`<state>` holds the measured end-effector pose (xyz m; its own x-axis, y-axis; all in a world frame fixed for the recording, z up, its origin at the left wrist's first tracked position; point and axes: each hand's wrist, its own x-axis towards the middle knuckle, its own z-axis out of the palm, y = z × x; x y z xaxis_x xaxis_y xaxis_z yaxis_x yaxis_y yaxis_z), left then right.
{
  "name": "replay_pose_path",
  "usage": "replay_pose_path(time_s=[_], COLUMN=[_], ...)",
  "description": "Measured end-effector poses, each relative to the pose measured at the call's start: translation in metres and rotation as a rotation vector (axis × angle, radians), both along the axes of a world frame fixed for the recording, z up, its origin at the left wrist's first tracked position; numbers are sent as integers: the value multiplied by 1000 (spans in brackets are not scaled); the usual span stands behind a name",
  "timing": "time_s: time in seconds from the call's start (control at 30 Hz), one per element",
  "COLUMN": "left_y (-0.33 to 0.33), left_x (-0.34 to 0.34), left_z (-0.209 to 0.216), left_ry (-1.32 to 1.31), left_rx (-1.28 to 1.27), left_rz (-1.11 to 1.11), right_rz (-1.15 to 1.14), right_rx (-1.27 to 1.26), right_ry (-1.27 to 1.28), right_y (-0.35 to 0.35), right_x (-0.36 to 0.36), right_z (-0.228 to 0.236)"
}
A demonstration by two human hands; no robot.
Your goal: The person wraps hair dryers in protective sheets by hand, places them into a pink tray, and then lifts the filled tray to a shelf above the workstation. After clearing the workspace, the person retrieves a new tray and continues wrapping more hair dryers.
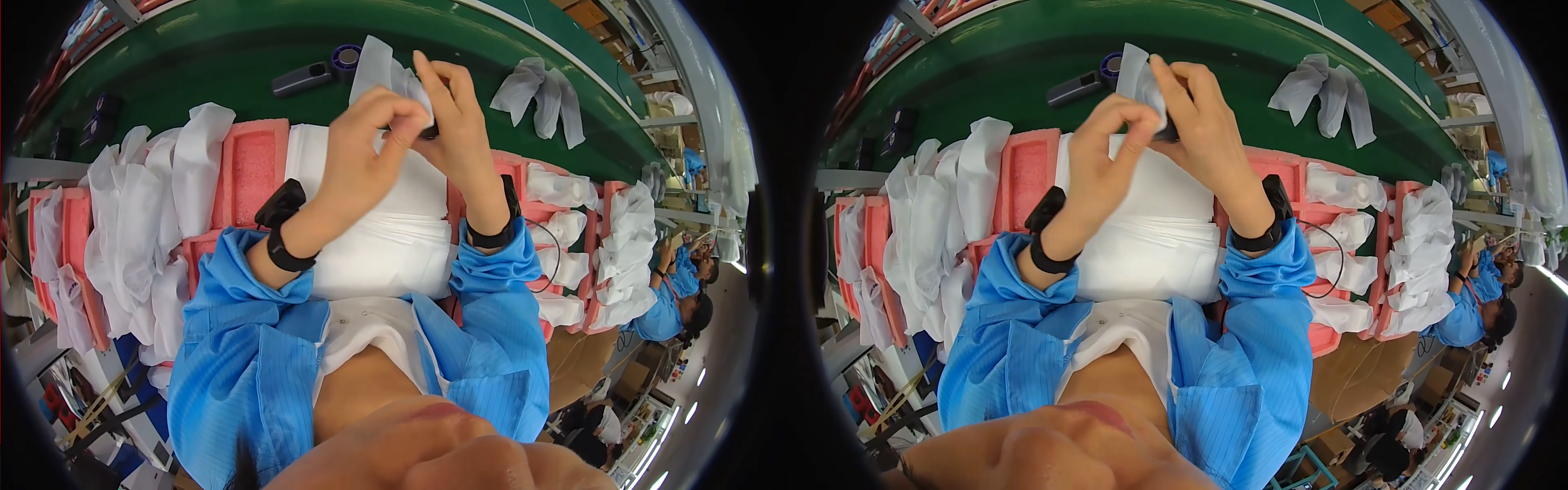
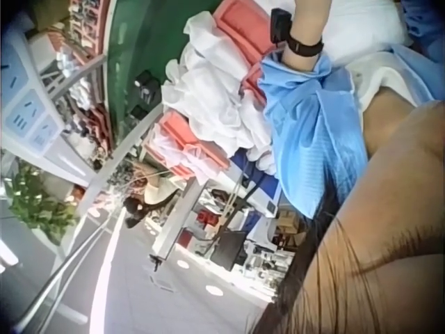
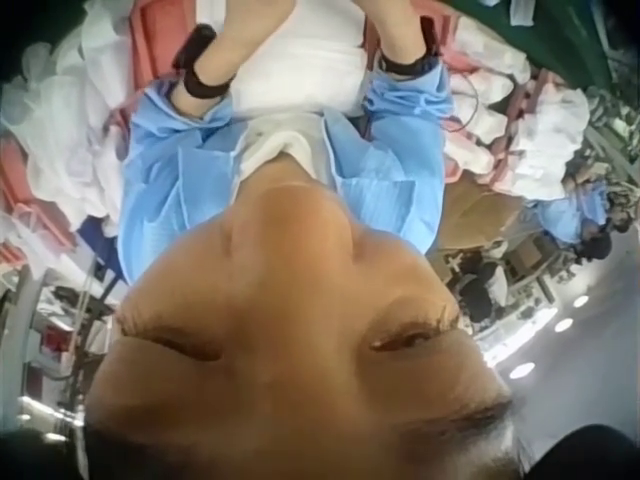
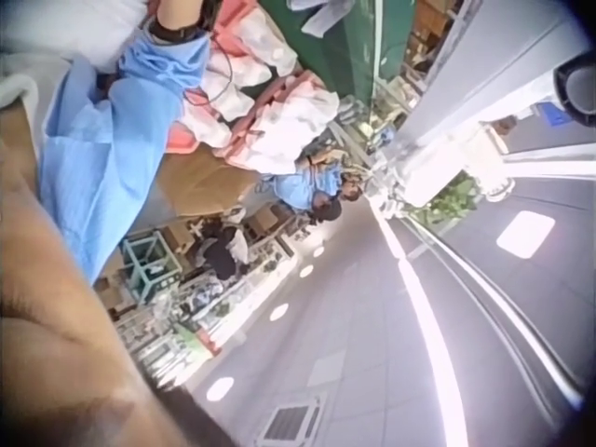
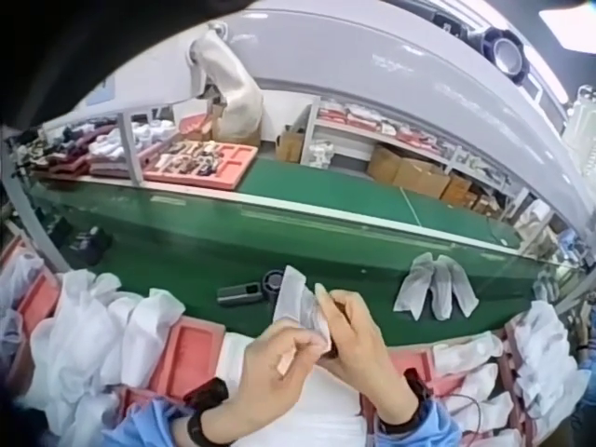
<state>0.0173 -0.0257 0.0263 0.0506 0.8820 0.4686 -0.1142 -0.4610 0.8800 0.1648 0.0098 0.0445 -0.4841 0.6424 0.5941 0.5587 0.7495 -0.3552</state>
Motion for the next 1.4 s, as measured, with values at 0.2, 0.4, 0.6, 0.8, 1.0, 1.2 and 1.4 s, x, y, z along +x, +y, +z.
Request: replay_pose_path(time_s=[0.2, 0.4, 0.6, 0.8, 1.0, 1.2, 1.4], left_y=[-11, 0, 12, 16, 9, 3, 5], left_x=[18, 7, -19, -49, -38, -23, -24], left_z=[-8, 6, 13, 27, 27, 21, 17], left_ry=[359, 422, 385, -176, -214, 126, 360], left_rx=[349, 248, 235, -59, 43, 190, 372], left_rz=[253, 332, 272, -229, -143, 295, 504], right_rz=[-109, -199, 38, 174, 327, -298, -279], right_rx=[50, -116, -295, -366, -586, -114, -51], right_ry=[136, 364, 465, 459, 401, -41, 63], right_y=[9, 6, -24, -13, -12, -9, -13], right_x=[7, -3, -12, -1, 1, -5, -13], right_z=[-4, -11, 4, 14, 1, -7, -9])
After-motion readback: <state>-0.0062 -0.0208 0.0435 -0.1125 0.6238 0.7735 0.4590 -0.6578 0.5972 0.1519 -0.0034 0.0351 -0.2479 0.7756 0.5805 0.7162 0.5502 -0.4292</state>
